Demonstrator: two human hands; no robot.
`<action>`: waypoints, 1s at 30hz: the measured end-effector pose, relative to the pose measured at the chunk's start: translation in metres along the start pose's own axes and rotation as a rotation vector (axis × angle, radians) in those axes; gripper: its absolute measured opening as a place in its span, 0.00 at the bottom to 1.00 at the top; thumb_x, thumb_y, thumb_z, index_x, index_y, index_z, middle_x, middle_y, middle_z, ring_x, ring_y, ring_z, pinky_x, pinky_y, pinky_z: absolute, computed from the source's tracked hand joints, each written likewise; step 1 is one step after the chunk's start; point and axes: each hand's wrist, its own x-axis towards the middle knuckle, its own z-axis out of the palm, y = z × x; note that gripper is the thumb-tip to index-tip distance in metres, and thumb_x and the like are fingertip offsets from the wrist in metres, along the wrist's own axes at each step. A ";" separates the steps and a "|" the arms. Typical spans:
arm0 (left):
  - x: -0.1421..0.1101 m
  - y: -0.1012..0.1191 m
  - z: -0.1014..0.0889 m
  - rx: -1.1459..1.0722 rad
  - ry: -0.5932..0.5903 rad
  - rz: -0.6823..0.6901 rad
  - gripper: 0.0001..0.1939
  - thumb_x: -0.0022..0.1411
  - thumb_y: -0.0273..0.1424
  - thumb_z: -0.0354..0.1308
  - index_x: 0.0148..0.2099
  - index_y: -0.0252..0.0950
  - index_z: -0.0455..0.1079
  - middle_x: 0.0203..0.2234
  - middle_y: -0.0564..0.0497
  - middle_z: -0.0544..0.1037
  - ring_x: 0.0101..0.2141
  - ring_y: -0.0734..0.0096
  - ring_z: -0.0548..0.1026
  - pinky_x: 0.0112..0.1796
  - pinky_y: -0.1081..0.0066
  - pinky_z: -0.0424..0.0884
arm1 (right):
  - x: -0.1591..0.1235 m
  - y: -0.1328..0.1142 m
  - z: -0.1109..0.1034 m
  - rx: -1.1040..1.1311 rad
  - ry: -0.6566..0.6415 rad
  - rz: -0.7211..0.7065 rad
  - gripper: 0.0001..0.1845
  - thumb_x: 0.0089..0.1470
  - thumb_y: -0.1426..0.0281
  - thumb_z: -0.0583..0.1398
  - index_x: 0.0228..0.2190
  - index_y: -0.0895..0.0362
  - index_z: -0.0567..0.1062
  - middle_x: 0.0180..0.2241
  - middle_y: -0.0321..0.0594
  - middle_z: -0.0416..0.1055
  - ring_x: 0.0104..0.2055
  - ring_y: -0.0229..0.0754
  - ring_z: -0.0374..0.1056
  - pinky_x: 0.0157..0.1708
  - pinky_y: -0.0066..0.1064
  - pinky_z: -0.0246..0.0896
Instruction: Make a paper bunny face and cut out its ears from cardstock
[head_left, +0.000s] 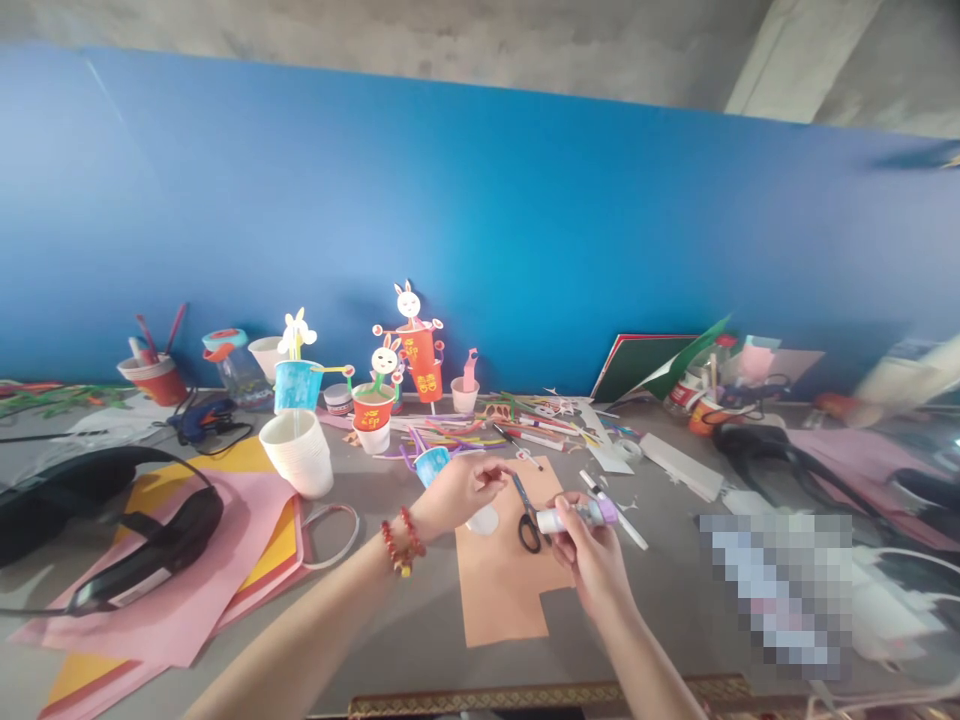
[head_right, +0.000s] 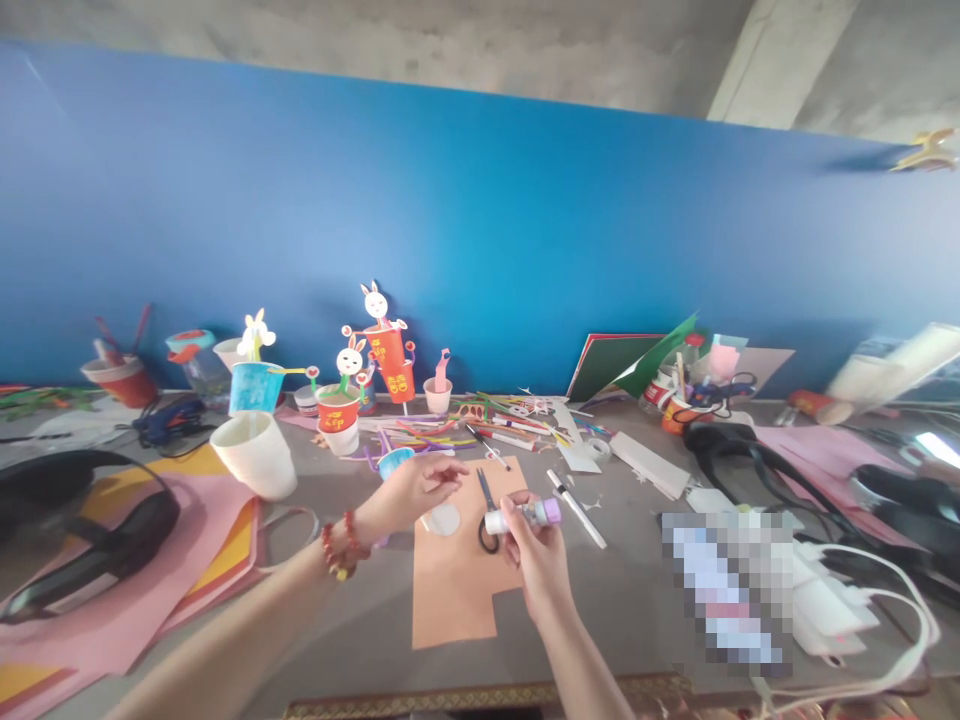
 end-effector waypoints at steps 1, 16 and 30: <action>-0.007 0.001 0.000 -0.070 -0.024 -0.004 0.05 0.65 0.28 0.59 0.41 0.36 0.76 0.34 0.50 0.81 0.33 0.70 0.79 0.37 0.71 0.76 | -0.002 -0.002 0.003 -0.003 -0.023 -0.022 0.23 0.41 0.54 0.73 0.30 0.57 0.73 0.14 0.24 0.56 0.15 0.27 0.45 0.14 0.20 0.43; -0.068 0.036 -0.005 -0.718 0.085 -0.247 0.11 0.61 0.38 0.64 0.35 0.35 0.74 0.27 0.49 0.81 0.28 0.70 0.77 0.35 0.71 0.73 | -0.032 -0.011 0.033 -0.297 -0.162 -0.268 0.22 0.55 0.58 0.66 0.50 0.50 0.76 0.36 0.42 0.79 0.22 0.38 0.67 0.24 0.31 0.69; -0.076 0.040 0.005 -0.172 0.263 -0.138 0.08 0.63 0.29 0.57 0.33 0.39 0.76 0.26 0.53 0.82 0.27 0.69 0.78 0.34 0.71 0.71 | -0.034 0.003 0.037 -0.480 -0.128 -0.442 0.19 0.58 0.66 0.64 0.51 0.48 0.74 0.37 0.40 0.77 0.33 0.44 0.75 0.32 0.35 0.73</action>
